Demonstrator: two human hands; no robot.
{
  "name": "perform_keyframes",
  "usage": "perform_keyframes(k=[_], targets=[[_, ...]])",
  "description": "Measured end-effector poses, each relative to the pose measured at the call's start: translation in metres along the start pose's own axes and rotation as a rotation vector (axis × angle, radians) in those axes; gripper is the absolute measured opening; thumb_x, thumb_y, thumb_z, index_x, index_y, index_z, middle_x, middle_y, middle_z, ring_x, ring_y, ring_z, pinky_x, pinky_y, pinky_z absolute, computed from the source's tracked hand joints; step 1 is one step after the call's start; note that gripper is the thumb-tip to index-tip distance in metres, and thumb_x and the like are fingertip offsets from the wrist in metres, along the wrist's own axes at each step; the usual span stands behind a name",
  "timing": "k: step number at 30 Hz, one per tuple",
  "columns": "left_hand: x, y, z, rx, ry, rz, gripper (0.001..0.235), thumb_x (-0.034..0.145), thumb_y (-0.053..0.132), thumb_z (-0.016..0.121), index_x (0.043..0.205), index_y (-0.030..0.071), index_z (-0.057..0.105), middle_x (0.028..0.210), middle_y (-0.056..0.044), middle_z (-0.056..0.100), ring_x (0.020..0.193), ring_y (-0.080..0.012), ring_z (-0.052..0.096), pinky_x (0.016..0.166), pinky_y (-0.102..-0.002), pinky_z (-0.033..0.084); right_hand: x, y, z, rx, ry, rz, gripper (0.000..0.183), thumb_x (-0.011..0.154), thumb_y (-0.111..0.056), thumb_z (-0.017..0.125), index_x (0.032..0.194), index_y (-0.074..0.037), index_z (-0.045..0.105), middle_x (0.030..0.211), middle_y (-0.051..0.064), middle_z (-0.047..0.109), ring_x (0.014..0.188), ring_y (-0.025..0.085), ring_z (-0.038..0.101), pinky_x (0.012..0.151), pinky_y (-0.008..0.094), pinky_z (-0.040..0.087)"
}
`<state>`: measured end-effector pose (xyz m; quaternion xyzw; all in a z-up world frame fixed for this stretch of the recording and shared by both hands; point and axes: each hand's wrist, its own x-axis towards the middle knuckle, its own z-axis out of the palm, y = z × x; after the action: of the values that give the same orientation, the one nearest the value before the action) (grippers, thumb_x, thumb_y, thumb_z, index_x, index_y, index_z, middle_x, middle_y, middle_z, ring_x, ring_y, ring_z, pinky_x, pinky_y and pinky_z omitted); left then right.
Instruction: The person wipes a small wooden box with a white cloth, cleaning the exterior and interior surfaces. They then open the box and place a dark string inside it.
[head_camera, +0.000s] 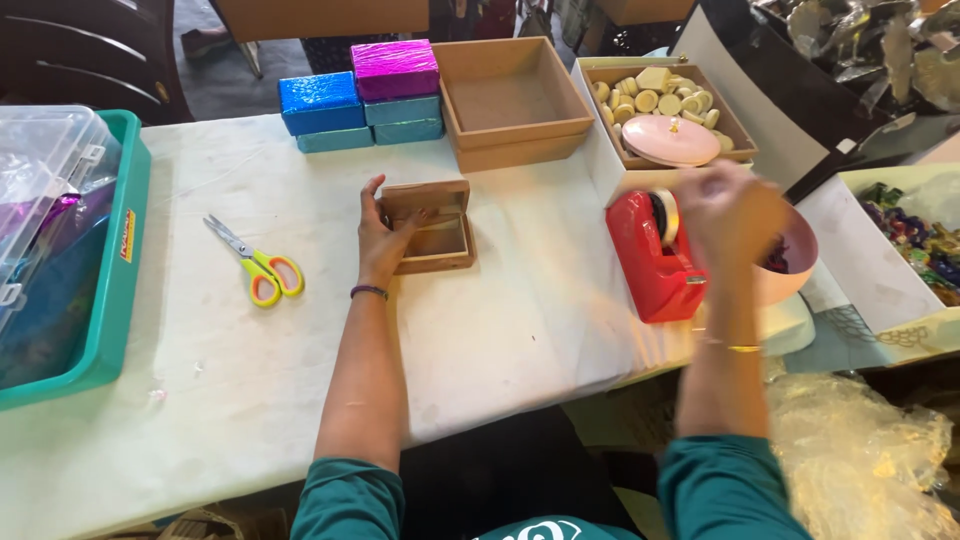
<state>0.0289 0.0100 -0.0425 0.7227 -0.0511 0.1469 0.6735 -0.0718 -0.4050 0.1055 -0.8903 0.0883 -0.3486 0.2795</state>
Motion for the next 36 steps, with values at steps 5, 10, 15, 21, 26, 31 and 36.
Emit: perform_keyframes(k=[5, 10, 15, 21, 26, 31, 36], targets=[[0.021, -0.049, -0.009, 0.153, 0.054, 0.026, 0.083, 0.077, 0.02, 0.09, 0.146, 0.017, 0.044, 0.122, -0.013, 0.065, 0.103, -0.0235, 0.068, 0.087, -0.034, 0.059, 0.042, 0.16, -0.03, -0.882, -0.304, 0.242, 0.037, 0.08, -0.048, 0.078, 0.103, -0.018, 0.081, 0.1, 0.013, 0.078, 0.093, 0.033, 0.073, 0.078, 0.046, 0.057], [0.026, -0.056, -0.034, 0.408, 0.069, -0.129, 0.081, 0.074, 0.027, 0.092, 0.146, 0.018, 0.054, 0.13, -0.017, 0.067, 0.107, -0.0288, 0.07, 0.093, -0.038, 0.057, 0.056, 0.277, 0.009, -1.056, -0.405, 0.149, 0.037, 0.088, -0.05, 0.07, 0.103, -0.019, 0.084, 0.109, 0.013, 0.079, 0.104, 0.032, 0.074, 0.082, 0.042, 0.058], [0.013, -0.01, -0.057, 0.449, -0.168, -0.216, 0.127, 0.051, 0.03, 0.098, 0.156, 0.022, 0.025, 0.144, -0.028, 0.042, 0.125, -0.0456, 0.047, 0.094, -0.056, 0.048, 0.045, 0.199, -0.026, -0.842, -0.361, 0.236, 0.028, 0.079, -0.042, 0.079, 0.105, -0.03, 0.082, 0.104, 0.005, 0.077, 0.096, 0.03, 0.074, 0.078, 0.045, 0.058], [-0.005, 0.036, -0.072, 0.829, -0.236, -0.157, 0.102, 0.044, 0.03, 0.106, 0.131, 0.022, 0.053, 0.122, -0.017, 0.057, 0.115, -0.0388, 0.056, 0.095, -0.048, 0.049, 0.056, 0.185, -0.087, -0.615, 0.076, 0.025, 0.017, 0.093, -0.033, 0.078, 0.105, -0.023, 0.083, 0.093, 0.009, 0.076, 0.077, 0.031, 0.07, 0.064, 0.042, 0.053], [-0.011, 0.049, -0.057, 0.8, -0.385, -0.256, 0.058, 0.057, 0.025, 0.095, 0.11, 0.022, 0.072, 0.096, -0.005, 0.07, 0.095, -0.025, 0.069, 0.086, -0.04, 0.055, 0.059, 0.139, -0.121, -0.342, 0.207, -0.1, 0.018, 0.099, -0.023, 0.085, 0.109, -0.008, 0.081, 0.092, 0.013, 0.075, 0.078, 0.023, 0.068, 0.069, 0.036, 0.051], [-0.012, 0.047, -0.047, 0.839, -0.415, -0.186, 0.036, 0.064, 0.022, 0.091, 0.097, 0.023, 0.079, 0.088, -0.003, 0.073, 0.088, -0.0224, 0.07, 0.081, -0.037, 0.056, 0.053, 0.075, -0.129, 0.252, 0.169, -0.199, 0.016, 0.1, -0.008, 0.079, 0.109, 0.004, 0.073, 0.098, 0.007, 0.075, 0.086, 0.009, 0.067, 0.082, 0.024, 0.053], [-0.009, 0.038, -0.041, 0.853, -0.374, -0.161, 0.024, 0.069, 0.021, 0.088, 0.092, 0.021, 0.081, 0.087, -0.002, 0.076, 0.086, -0.0215, 0.072, 0.08, -0.036, 0.057, 0.051, -0.007, -0.115, 0.456, 0.076, -0.371, 0.013, 0.106, -0.006, 0.083, 0.109, 0.005, 0.077, 0.098, 0.008, 0.074, 0.087, 0.009, 0.069, 0.083, 0.023, 0.053]])
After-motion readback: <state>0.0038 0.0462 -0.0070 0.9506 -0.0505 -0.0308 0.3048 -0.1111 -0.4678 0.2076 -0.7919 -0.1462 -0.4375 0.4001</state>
